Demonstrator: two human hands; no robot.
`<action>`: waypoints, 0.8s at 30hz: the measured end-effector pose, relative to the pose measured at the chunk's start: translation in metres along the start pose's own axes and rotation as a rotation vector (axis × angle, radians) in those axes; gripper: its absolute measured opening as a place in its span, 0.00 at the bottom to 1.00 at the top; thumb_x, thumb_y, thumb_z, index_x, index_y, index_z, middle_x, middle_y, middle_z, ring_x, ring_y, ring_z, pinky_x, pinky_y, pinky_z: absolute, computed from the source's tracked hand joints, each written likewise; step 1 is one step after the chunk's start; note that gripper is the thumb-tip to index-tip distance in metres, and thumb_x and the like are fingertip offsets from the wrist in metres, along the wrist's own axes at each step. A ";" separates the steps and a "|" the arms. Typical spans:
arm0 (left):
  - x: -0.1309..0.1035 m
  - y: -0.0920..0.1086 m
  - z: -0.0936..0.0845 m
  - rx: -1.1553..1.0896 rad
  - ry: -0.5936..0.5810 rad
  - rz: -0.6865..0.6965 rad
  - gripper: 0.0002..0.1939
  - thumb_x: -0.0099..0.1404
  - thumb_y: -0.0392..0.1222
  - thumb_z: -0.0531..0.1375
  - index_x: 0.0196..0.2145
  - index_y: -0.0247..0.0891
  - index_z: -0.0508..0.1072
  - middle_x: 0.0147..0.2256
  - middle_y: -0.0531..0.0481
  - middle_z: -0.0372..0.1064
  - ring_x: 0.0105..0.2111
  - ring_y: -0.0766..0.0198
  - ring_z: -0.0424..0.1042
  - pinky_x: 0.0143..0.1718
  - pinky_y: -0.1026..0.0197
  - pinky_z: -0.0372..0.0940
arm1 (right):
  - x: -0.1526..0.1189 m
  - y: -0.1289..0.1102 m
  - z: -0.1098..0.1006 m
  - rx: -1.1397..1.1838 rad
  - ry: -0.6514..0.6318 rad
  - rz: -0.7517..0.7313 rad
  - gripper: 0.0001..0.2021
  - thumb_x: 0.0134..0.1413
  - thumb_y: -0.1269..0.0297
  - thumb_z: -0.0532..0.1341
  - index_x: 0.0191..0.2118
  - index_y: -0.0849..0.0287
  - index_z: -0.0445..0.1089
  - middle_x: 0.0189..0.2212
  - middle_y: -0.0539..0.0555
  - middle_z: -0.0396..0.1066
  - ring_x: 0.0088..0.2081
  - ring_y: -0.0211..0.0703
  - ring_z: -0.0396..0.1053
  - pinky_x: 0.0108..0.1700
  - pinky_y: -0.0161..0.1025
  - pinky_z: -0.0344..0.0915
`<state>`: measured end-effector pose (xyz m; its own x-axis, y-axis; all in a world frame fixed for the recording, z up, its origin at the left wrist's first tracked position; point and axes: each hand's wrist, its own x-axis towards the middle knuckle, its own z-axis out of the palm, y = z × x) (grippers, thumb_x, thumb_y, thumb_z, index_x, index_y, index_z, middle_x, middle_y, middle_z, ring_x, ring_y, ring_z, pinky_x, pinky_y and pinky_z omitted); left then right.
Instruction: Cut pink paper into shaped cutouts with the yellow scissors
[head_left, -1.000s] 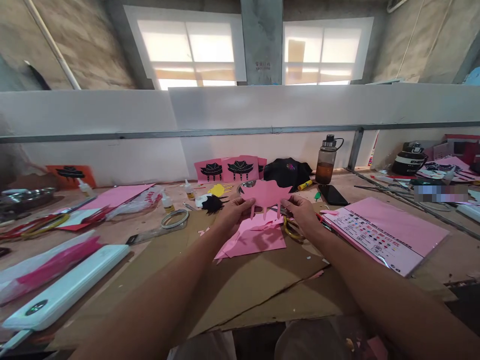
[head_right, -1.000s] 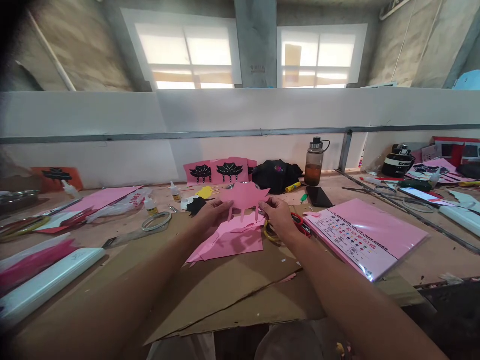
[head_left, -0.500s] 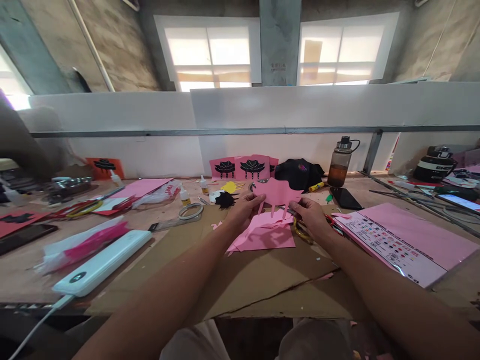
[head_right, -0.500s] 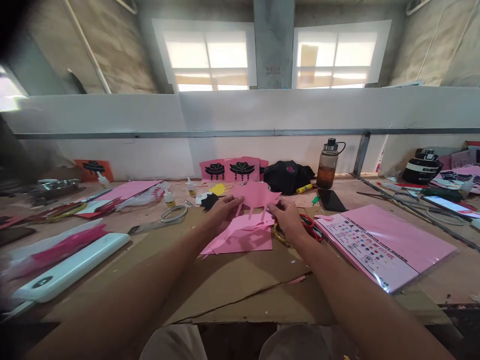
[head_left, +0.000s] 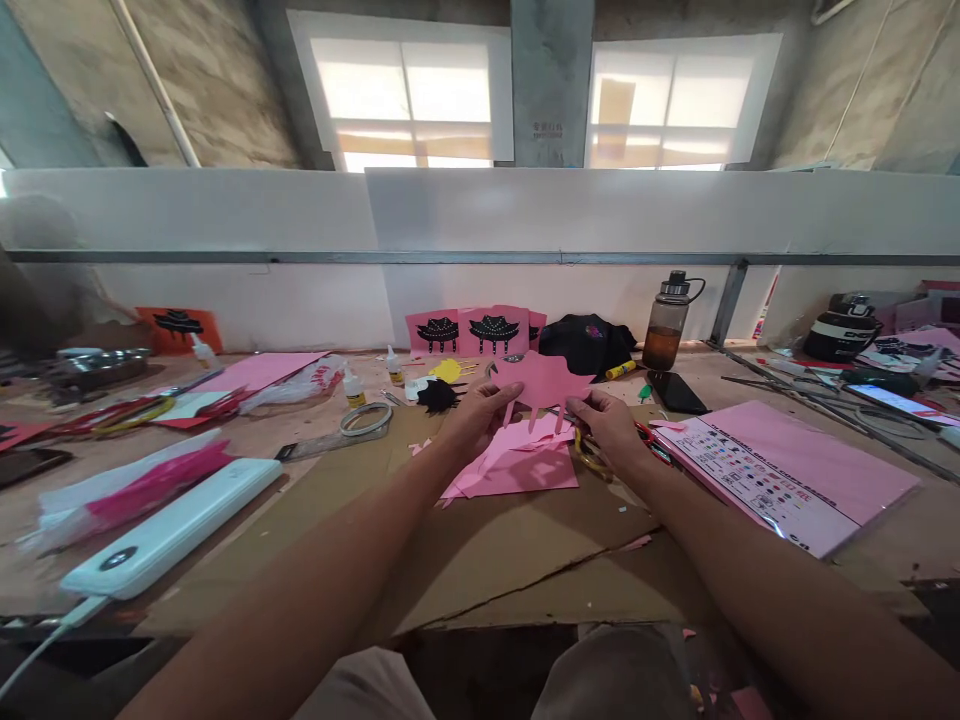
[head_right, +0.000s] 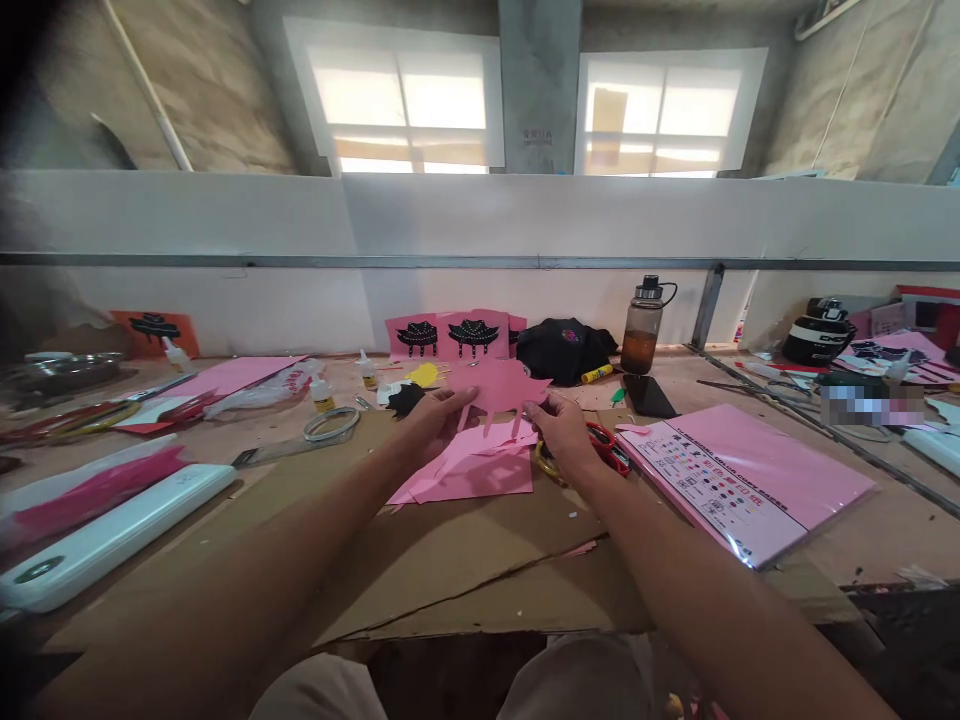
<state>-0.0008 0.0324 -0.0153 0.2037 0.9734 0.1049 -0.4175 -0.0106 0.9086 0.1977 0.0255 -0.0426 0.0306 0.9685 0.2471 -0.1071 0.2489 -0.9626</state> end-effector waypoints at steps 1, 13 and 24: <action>0.000 0.000 0.000 0.005 -0.005 -0.005 0.20 0.44 0.43 0.76 0.21 0.35 0.68 0.19 0.53 0.68 0.22 0.68 0.70 0.29 0.64 0.67 | 0.001 0.001 0.000 -0.007 0.001 0.000 0.24 0.34 0.43 0.72 0.26 0.59 0.67 0.20 0.46 0.61 0.22 0.33 0.53 0.24 0.34 0.48; -0.003 -0.005 0.004 0.050 -0.051 0.019 0.17 0.45 0.44 0.75 0.28 0.34 0.74 0.25 0.49 0.74 0.24 0.66 0.71 0.27 0.63 0.64 | 0.007 0.011 -0.002 0.009 -0.060 -0.041 0.22 0.44 0.43 0.68 0.27 0.58 0.67 0.23 0.49 0.66 0.25 0.35 0.58 0.27 0.34 0.54; -0.007 -0.002 0.007 0.057 -0.099 -0.090 0.13 0.50 0.42 0.73 0.30 0.34 0.77 0.26 0.47 0.76 0.23 0.65 0.71 0.29 0.62 0.68 | -0.005 -0.003 0.002 -0.226 -0.042 -0.159 0.19 0.48 0.46 0.65 0.25 0.58 0.67 0.22 0.49 0.66 0.25 0.37 0.59 0.28 0.36 0.54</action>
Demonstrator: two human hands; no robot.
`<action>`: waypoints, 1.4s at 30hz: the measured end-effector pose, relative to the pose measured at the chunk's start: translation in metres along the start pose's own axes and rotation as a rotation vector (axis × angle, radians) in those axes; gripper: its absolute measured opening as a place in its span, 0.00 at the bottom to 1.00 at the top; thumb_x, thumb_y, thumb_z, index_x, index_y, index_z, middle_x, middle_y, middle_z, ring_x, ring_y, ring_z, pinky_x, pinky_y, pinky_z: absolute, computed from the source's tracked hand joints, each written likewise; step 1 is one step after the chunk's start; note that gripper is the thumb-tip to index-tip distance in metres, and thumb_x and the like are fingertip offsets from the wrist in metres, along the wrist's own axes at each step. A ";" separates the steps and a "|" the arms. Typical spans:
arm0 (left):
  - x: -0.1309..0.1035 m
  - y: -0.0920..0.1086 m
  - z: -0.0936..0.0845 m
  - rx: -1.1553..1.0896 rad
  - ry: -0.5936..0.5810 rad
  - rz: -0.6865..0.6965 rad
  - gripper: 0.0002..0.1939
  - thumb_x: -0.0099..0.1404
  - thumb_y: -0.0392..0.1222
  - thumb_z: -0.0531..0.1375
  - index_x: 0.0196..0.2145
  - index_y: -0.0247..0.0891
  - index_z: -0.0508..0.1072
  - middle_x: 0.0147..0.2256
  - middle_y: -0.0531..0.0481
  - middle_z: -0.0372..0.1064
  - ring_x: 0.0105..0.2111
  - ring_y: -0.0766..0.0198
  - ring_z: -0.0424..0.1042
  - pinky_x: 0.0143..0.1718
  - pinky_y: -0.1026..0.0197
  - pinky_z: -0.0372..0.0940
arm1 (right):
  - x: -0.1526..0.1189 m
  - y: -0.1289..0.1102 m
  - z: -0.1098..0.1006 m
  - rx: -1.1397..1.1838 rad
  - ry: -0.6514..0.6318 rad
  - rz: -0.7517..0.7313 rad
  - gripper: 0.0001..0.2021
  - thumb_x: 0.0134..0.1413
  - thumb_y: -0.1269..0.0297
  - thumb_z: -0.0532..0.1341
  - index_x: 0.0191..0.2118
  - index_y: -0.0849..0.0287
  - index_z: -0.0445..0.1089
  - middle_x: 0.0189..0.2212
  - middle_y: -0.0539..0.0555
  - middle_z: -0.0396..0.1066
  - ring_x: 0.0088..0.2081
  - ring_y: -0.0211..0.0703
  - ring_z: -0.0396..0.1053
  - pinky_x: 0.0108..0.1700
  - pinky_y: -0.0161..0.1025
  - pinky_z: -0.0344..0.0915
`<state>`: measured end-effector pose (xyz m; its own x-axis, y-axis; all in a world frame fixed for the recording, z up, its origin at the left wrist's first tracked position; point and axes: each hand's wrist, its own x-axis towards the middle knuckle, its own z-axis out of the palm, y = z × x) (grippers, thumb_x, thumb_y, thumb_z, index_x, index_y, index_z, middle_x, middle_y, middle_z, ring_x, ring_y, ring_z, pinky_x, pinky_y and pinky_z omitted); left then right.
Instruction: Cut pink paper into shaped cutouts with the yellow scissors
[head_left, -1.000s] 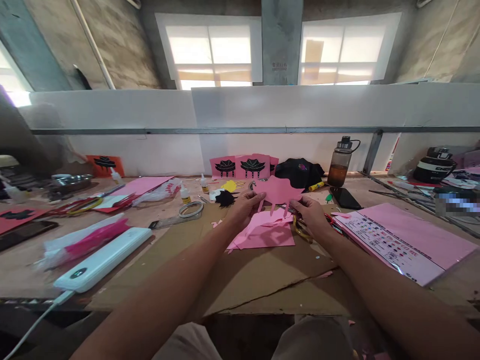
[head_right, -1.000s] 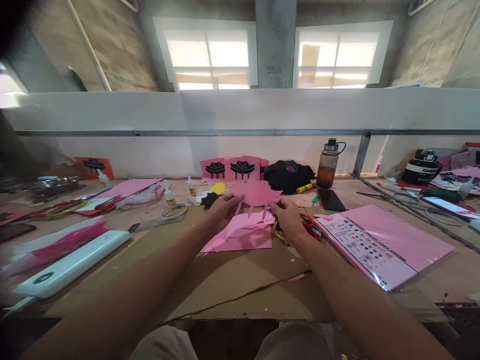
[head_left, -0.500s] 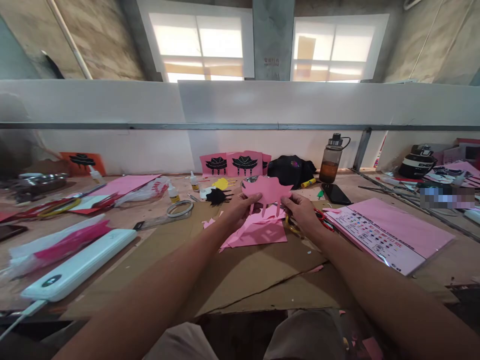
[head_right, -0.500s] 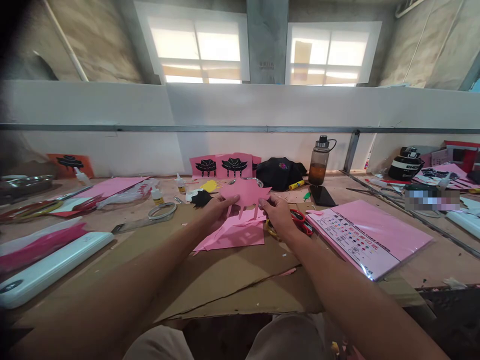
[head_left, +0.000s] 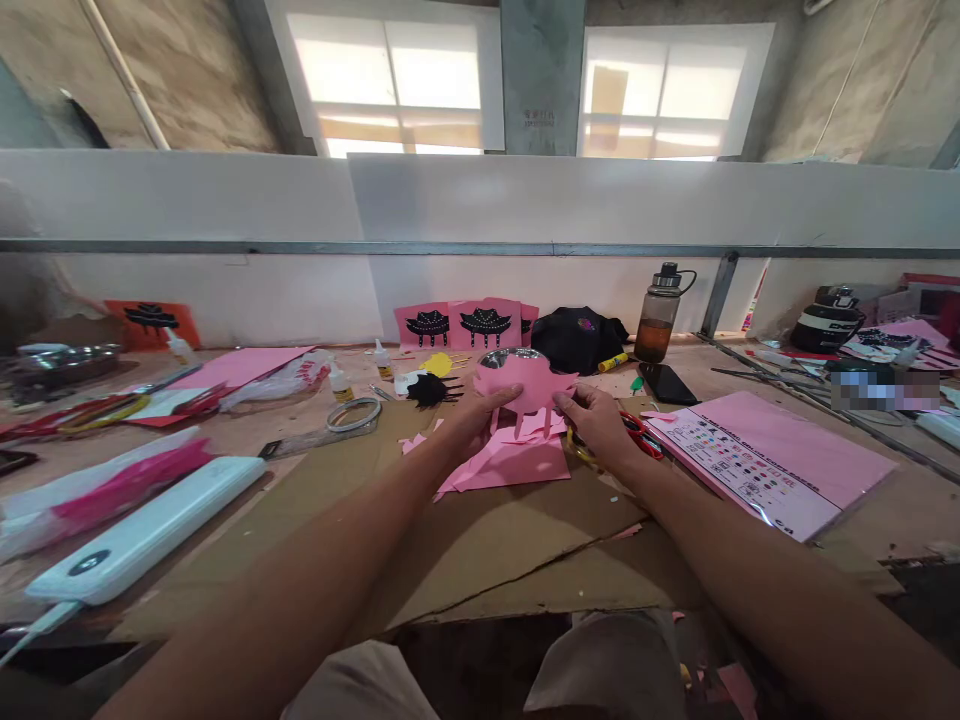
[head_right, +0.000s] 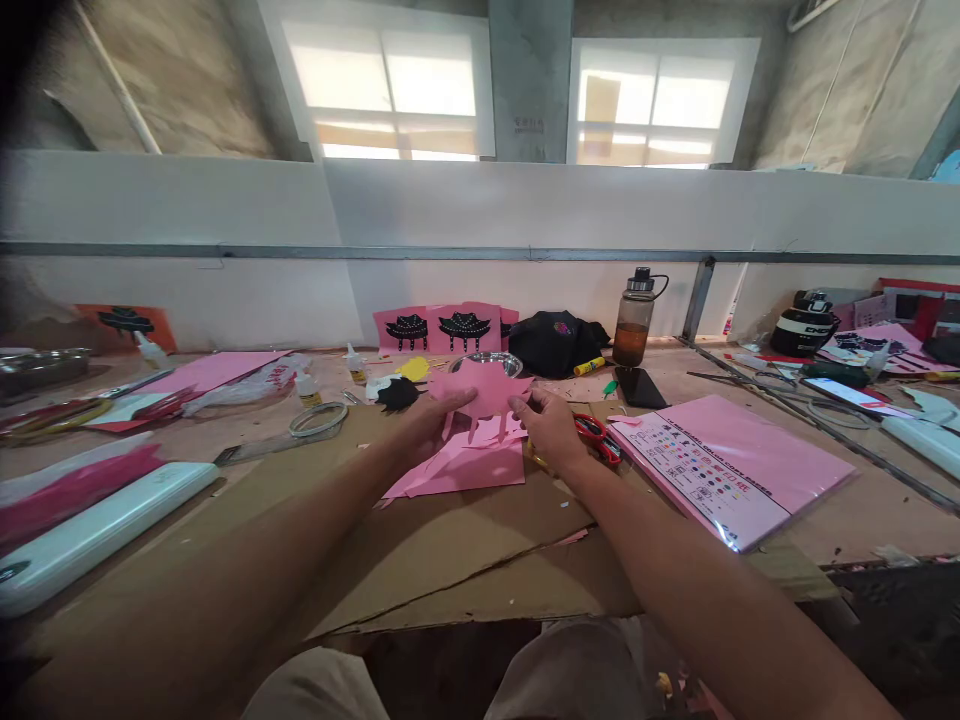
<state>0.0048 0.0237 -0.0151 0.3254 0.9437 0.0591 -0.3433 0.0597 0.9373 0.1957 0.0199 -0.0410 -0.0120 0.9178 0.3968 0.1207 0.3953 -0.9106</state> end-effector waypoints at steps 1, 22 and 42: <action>0.000 0.000 0.000 -0.011 0.001 0.004 0.12 0.50 0.41 0.73 0.29 0.33 0.77 0.26 0.48 0.76 0.23 0.66 0.71 0.28 0.62 0.68 | 0.000 -0.001 0.000 -0.008 -0.003 -0.005 0.18 0.48 0.47 0.65 0.26 0.58 0.68 0.22 0.49 0.66 0.25 0.37 0.60 0.29 0.36 0.55; 0.006 0.003 -0.009 -0.051 0.093 0.113 0.09 0.52 0.37 0.71 0.31 0.33 0.77 0.28 0.47 0.77 0.26 0.64 0.74 0.30 0.63 0.70 | 0.019 -0.019 -0.040 -0.626 0.032 -0.048 0.10 0.57 0.58 0.60 0.33 0.59 0.75 0.32 0.58 0.75 0.33 0.46 0.69 0.35 0.39 0.58; 0.011 0.006 -0.014 -0.032 0.126 0.187 0.13 0.49 0.42 0.72 0.27 0.32 0.75 0.26 0.46 0.75 0.23 0.67 0.69 0.23 0.65 0.62 | 0.009 -0.019 -0.037 -1.307 -0.488 0.235 0.26 0.55 0.58 0.60 0.59 0.61 0.64 0.46 0.69 0.74 0.48 0.62 0.72 0.41 0.44 0.63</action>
<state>-0.0061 0.0393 -0.0142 0.1414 0.9725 0.1852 -0.4159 -0.1114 0.9026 0.2300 0.0190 -0.0156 -0.1679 0.9832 -0.0712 0.9835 0.1621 -0.0804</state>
